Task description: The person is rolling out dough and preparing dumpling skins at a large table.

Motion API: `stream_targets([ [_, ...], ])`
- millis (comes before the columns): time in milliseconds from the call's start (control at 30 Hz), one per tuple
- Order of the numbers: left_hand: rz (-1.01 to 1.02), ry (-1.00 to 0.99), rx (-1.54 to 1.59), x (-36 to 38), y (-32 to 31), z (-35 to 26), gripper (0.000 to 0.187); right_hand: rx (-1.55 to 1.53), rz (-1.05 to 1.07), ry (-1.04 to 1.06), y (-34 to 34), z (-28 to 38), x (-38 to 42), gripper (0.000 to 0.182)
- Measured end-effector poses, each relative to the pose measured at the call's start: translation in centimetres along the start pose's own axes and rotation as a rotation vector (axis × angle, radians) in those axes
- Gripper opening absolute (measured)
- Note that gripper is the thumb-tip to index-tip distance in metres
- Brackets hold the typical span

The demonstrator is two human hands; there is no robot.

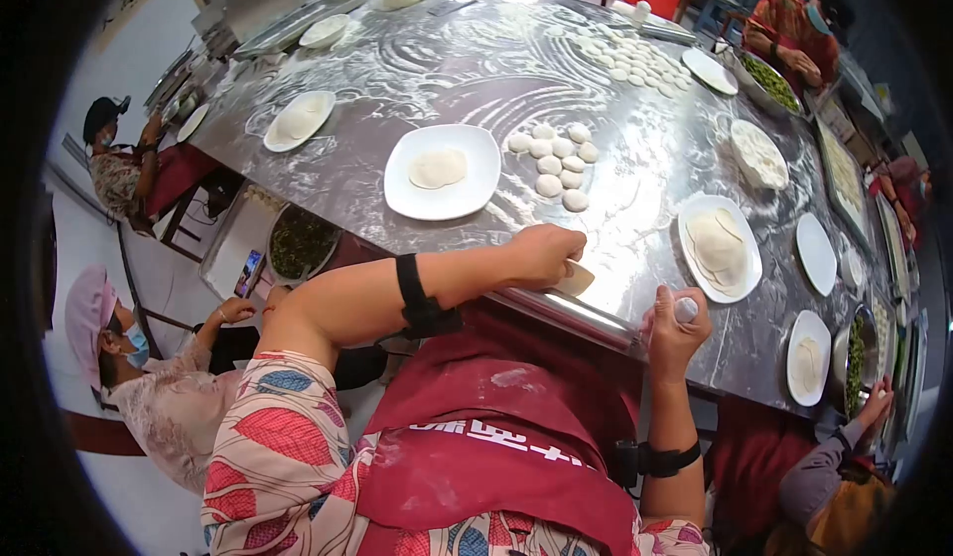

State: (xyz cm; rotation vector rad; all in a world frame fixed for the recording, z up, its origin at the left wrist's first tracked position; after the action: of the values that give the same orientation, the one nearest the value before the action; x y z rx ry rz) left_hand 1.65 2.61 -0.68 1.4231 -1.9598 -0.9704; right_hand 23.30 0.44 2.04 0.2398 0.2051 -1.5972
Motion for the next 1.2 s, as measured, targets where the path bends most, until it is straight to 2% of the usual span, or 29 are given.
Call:
stream_targets([
  [100, -0.045, 0.039, 0.084, 1.1, 3.4, 2.3, 0.021, -0.003, 0.01, -0.003, -0.2, -0.2, -0.6, 0.021],
  [200, -0.079, 0.12, 0.12, 3.0, 9.8, 6.3, 0.028, -0.006, 0.012, 0.024, 0.0, -0.3, -0.6, 0.021],
  [267, -0.088, 0.306, -0.013, 3.9, 14.2, 9.3, 0.032, -0.035, 0.012, 0.015, 0.1, -0.4, -0.5, 0.021],
  [333, -0.307, 0.317, -0.434, 4.1, 17.5, 10.6, 0.032, -0.024, 0.008, 0.041, 0.1, -0.3, -0.5, 0.021],
  [433, -0.226, 0.357, -0.324, 1.2, 16.4, 9.7, 0.027, -0.007, 0.013, 0.043, -0.1, -0.4, -0.7, 0.021],
  [467, -0.17, 0.252, -0.238, -0.3, 14.5, 9.3, 0.025, 0.002, 0.017, 0.036, 0.0, -0.5, -0.7, 0.021],
  [500, -0.05, 0.209, -0.209, -1.9, 12.3, 8.7, 0.024, -0.014, 0.017, 0.035, 0.0, -0.6, -0.8, 0.021],
  [533, -0.016, 0.208, -0.232, -3.1, 10.9, 8.0, 0.026, -0.029, 0.018, 0.033, 0.0, -0.6, -0.9, 0.021],
  [600, -0.119, 0.304, -0.225, -4.6, 9.2, 7.5, 0.029, -0.043, 0.019, 0.04, 0.1, -0.5, -0.7, 0.021],
  [667, -0.131, 0.321, -0.268, -5.2, 7.8, 7.6, 0.03, -0.045, 0.018, 0.06, 0.2, -0.3, -0.5, 0.021],
  [900, 0.02, 0.176, -0.3, -3.1, 6.1, 6.4, 0.024, -0.028, 0.007, 0.068, 0.4, -0.1, 0.3, 0.022],
  [1000, 0.015, 0.164, -0.345, -0.9, 7.0, 5.7, 0.021, -0.031, 0.001, 0.038, 0.4, -0.3, 0.1, 0.021],
  [1033, 0.085, 0.176, -0.392, -0.9, 5.9, 6.3, 0.018, -0.031, 0.006, 0.048, 0.4, -0.3, -0.1, 0.021],
  [1133, 0.274, 0.196, -0.092, -1.2, 3.2, 4.7, 0.015, -0.04, 0.019, 0.033, 0.2, -0.1, -0.2, 0.02],
  [1167, 0.311, 0.284, 0.295, -1.1, 2.3, 4.4, 0.016, -0.029, 0.023, 0.041, 0.3, 0.0, -0.2, 0.02],
  [1200, 0.178, 0.245, 0.158, -1.8, 3.3, 3.6, 0.016, -0.017, 0.024, 0.046, 0.4, 0.0, 0.0, 0.02],
])
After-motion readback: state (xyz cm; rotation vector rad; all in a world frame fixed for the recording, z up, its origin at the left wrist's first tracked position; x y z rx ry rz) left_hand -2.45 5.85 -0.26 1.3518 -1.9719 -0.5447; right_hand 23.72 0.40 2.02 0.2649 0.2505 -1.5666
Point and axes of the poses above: each hand's wrist, its own x-axis away from the middle knuckle, its own y-axis out of the back of the hand, z = x × y, the point moved 7 cm from there along -x, towards the middle knuckle, and after that the axes turned 1 degree about -x, right-handed, at the moved point
